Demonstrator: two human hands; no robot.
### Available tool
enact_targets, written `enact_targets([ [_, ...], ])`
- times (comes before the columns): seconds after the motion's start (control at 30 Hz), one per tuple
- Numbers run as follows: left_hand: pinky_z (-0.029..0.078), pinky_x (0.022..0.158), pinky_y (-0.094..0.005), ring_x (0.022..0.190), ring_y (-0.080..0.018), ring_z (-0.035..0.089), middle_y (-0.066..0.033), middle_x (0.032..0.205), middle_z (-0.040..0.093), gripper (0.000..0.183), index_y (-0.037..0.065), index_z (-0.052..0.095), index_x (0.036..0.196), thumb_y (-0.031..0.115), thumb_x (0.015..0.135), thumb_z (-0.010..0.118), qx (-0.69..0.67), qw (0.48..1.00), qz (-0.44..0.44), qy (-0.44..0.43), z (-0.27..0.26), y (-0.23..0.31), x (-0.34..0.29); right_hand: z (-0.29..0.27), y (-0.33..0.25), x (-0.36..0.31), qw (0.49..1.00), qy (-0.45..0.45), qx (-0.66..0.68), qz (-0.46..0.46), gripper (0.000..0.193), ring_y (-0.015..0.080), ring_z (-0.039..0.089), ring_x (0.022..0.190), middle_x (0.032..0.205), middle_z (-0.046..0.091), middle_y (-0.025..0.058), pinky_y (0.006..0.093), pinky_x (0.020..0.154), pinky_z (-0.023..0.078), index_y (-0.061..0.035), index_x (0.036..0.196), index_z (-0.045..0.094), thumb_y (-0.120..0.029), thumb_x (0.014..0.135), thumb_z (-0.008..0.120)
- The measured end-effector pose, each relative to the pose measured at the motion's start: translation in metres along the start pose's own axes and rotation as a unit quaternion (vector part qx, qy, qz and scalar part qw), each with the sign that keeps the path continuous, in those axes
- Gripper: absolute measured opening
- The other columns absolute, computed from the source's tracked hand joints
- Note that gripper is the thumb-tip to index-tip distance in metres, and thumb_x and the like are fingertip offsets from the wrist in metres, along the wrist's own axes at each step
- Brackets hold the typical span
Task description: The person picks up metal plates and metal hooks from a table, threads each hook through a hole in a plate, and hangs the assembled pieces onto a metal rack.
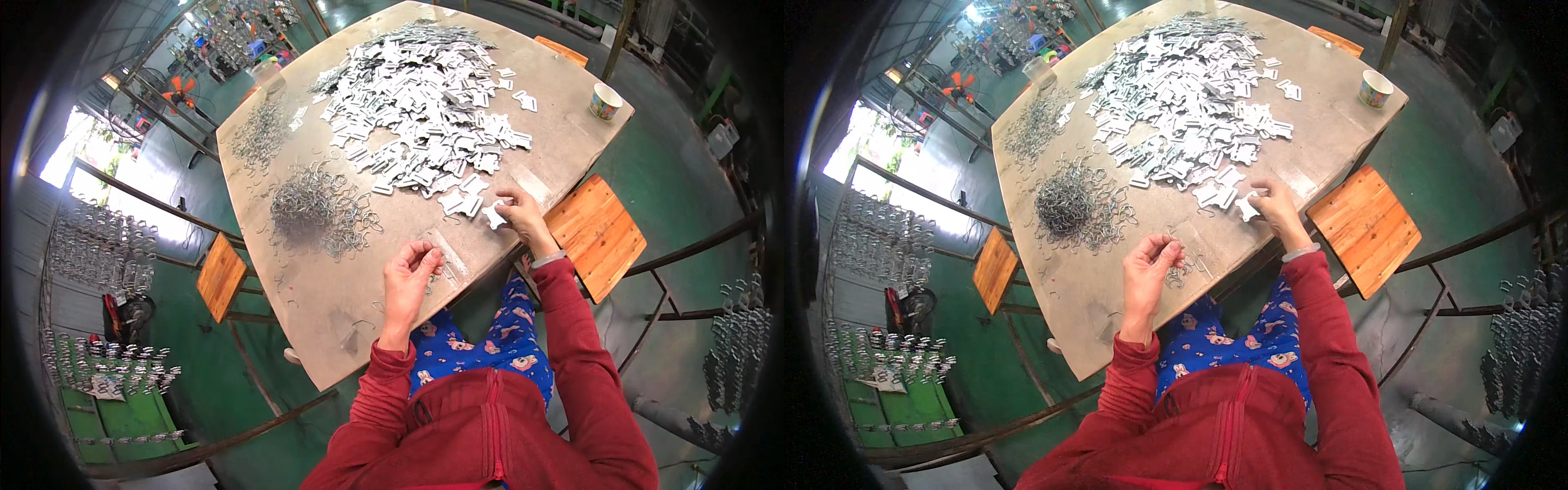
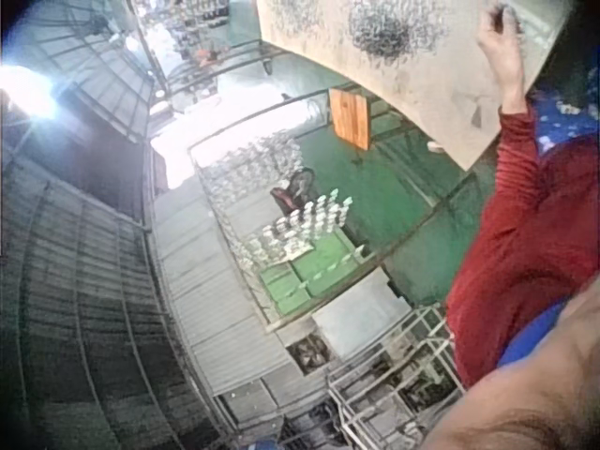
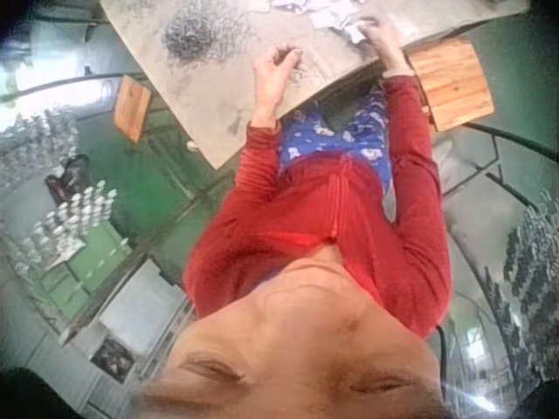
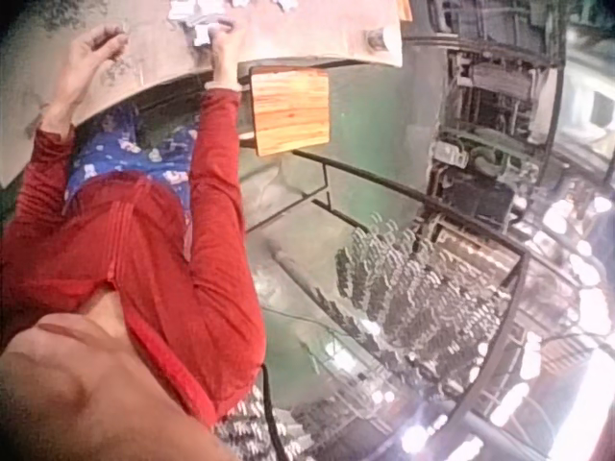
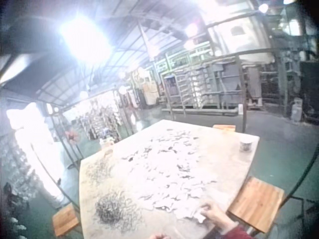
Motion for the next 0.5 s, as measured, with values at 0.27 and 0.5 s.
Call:
enact_targets([
  [0.27,0.043,0.076,-0.0222,0.083,-0.0074,0.053,-0.001,0.09,0.06,0.013,0.002,0.06,0.095,0.012,0.087,0.062,0.0,0.997,-0.015,-0.079,0.049,-0.019,0.002,0.018,-0.01,-0.088,0.97,-0.06,0.237,0.006,0.014,0.016,0.063,0.074,0.086,0.064,0.009,0.0299,0.07,0.055,0.0018,0.1,0.056,-0.007,0.088,0.055],
  [0.5,0.046,0.073,-0.023,0.081,-0.0086,0.056,-0.0031,0.089,0.061,0.018,-0.001,0.059,0.095,0.015,0.087,0.062,0.012,0.994,-0.037,-0.098,0.061,-0.031,0.011,0.032,-0.014,-0.127,0.977,-0.037,0.206,-0.039,0.011,0.0114,0.062,0.075,0.086,0.064,0.0063,0.0265,0.069,0.054,0.0003,0.097,0.057,-0.005,0.088,0.055],
])
Point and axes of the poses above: each hand's wrist, its own x-axis towards the middle knuckle, its own z-axis out of the palm, y = z × x, the point moved 9 cm from there along x, towards the middle knuckle
